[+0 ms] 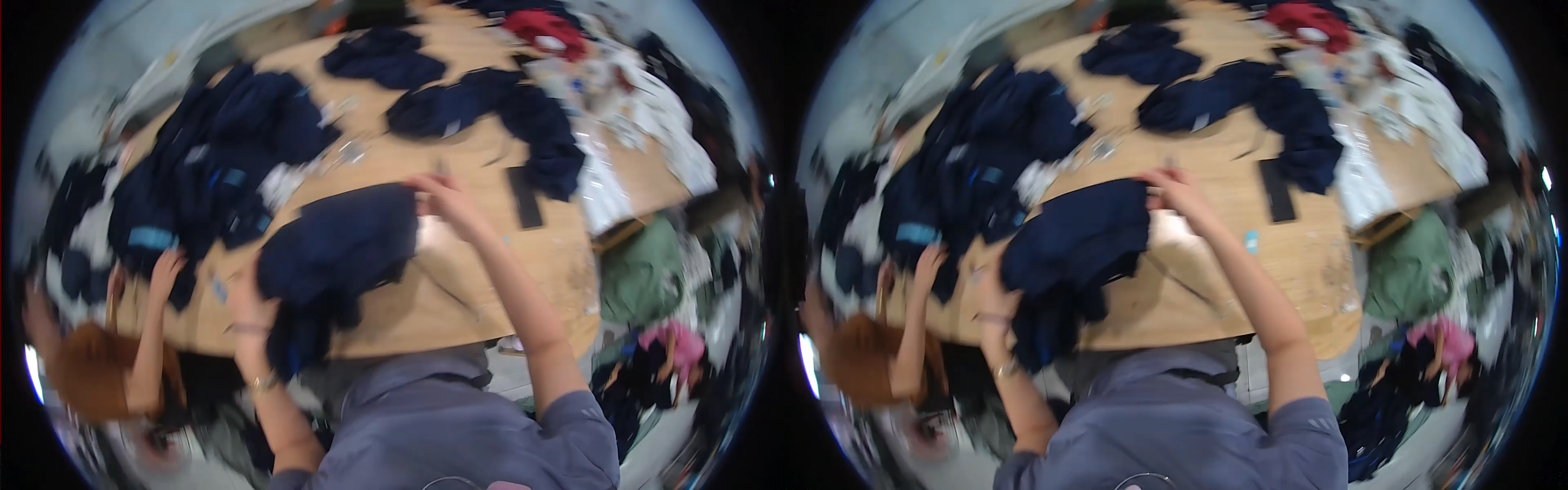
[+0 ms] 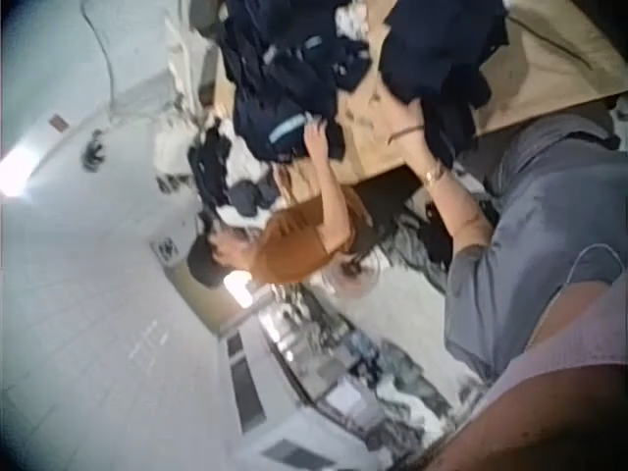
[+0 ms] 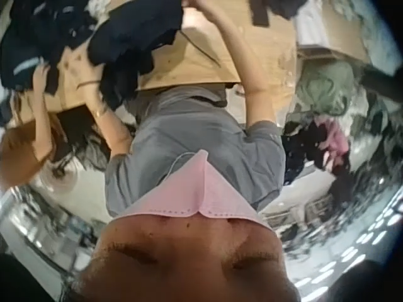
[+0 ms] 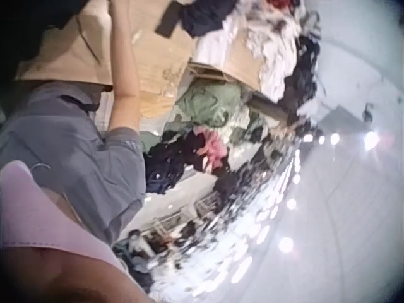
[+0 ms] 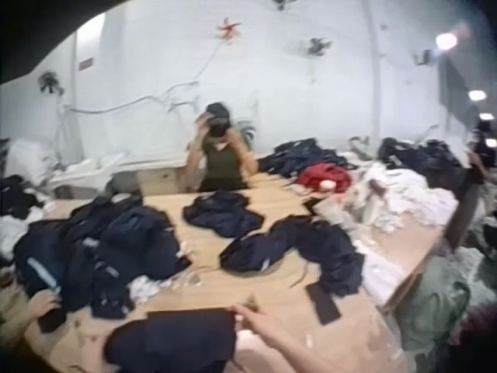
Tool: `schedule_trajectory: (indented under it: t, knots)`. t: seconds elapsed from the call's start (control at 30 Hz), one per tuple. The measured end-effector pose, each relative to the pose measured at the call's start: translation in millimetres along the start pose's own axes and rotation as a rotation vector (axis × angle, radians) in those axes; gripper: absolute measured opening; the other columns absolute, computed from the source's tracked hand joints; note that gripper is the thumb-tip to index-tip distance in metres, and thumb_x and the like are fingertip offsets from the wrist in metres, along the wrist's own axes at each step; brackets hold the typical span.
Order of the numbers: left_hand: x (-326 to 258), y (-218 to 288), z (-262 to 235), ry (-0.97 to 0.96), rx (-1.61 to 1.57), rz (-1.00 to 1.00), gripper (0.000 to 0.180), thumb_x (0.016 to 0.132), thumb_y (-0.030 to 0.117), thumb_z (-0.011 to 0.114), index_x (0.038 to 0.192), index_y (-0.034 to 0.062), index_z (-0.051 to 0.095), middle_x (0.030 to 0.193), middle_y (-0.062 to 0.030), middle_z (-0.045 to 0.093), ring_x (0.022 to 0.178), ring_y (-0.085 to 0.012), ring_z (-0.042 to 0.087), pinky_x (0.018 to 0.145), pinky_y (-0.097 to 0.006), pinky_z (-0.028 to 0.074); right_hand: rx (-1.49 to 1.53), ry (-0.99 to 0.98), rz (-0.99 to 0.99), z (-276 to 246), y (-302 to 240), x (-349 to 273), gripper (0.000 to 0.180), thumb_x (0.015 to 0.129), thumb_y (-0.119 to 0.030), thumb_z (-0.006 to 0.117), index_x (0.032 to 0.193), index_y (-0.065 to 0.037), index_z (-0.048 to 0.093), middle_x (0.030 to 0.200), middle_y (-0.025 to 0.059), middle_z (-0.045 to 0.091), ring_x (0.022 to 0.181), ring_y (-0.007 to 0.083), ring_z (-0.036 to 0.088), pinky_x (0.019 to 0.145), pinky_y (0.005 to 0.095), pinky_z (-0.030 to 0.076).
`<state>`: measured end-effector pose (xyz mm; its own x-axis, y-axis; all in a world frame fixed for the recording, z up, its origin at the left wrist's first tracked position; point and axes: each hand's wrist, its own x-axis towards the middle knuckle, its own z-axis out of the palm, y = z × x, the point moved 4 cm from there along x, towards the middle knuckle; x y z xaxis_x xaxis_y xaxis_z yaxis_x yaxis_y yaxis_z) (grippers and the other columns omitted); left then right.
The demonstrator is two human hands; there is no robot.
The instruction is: Trimming loose threads from garments using snips in a factory setting.
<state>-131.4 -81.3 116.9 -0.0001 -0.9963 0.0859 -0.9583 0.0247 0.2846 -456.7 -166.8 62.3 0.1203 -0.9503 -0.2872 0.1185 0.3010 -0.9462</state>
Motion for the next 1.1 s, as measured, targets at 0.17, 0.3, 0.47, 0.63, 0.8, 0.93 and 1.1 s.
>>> schedule_trajectory:
  t: [0.17,0.3,0.47,0.63,0.8,0.93,1.1]
  knots:
    - [-60.4,-54.5,55.4,-0.366,-0.144,-0.246,0.074,0.059,0.025,0.080,0.122,0.0031,0.047,0.104,-0.0263,0.056,0.101,-0.0375,0.054,0.087,-0.038,0.044,-0.023,0.187,0.122,-23.2,143.0,-43.6,0.025,0.091,-0.023,0.050,0.097,0.000,0.059,0.084,0.0046,0.060,0.066,0.0122,0.060,0.057,0.0215,0.047]
    - [-64.4,-38.0,46.9,-0.252,-0.238,-0.224,0.068,0.063,0.026,0.078,0.119,0.0015,0.048,0.101,-0.0241,0.058,0.097,-0.0360,0.056,0.082,-0.038,0.046,-0.202,0.259,-0.119,-16.6,178.2,-63.5,0.019,0.089,-0.019,0.054,0.094,-0.001,0.060,0.075,0.0026,0.059,0.064,0.0083,0.054,0.057,0.0199,0.043]
    - [-31.6,11.9,32.4,-0.039,-0.417,-0.077,0.041,0.070,0.017,0.074,0.105,0.0040,0.057,0.086,-0.0132,0.063,0.081,-0.0238,0.062,0.070,-0.031,0.049,-0.482,0.235,-0.317,25.7,137.7,-64.0,0.025,0.078,-0.015,0.067,0.098,-0.003,0.060,0.084,0.0072,0.059,0.065,0.0093,0.054,0.058,0.0236,0.044]
    - [-16.2,53.7,37.9,0.203,-0.311,0.116,0.030,0.069,0.007,0.070,0.096,0.0081,0.058,0.082,-0.0094,0.058,0.083,-0.0241,0.057,0.071,-0.031,0.047,-1.012,0.050,-0.510,73.3,93.0,-48.7,0.028,0.074,-0.013,0.066,0.101,-0.012,0.061,0.086,0.0109,0.060,0.066,0.0234,0.061,0.057,0.0317,0.050]
    - [-5.1,20.7,109.8,-0.003,-0.145,0.056,0.031,0.065,0.008,0.072,0.092,0.0099,0.057,0.096,-0.0115,0.056,0.093,-0.0284,0.053,0.078,-0.035,0.045,-0.843,0.239,-0.650,63.4,77.5,-10.9,0.015,0.077,-0.010,0.060,0.092,-0.012,0.061,0.069,0.0103,0.060,0.060,0.0248,0.060,0.054,0.0339,0.048]
    - [23.5,-18.3,112.5,-0.037,-0.353,-0.003,0.024,0.067,-0.001,0.062,0.087,0.0077,0.052,0.085,-0.0148,0.054,0.085,-0.0338,0.054,0.073,-0.041,0.045,-0.683,0.580,-0.829,22.4,-11.8,-3.8,0.006,0.080,-0.008,0.057,0.084,-0.004,0.057,0.059,0.0088,0.053,0.048,0.0175,0.048,0.047,0.0295,0.039]
    - [84.1,-12.0,-34.3,0.773,-0.180,0.244,0.025,0.056,-0.010,0.056,0.073,0.0068,0.049,0.069,-0.0077,0.045,0.062,-0.0265,0.046,0.057,-0.036,0.040,-0.629,0.871,-1.088,-31.1,-100.4,1.5,0.007,0.081,-0.006,0.059,0.085,-0.001,0.058,0.061,0.0018,0.050,0.053,0.0046,0.042,0.049,0.0213,0.038]
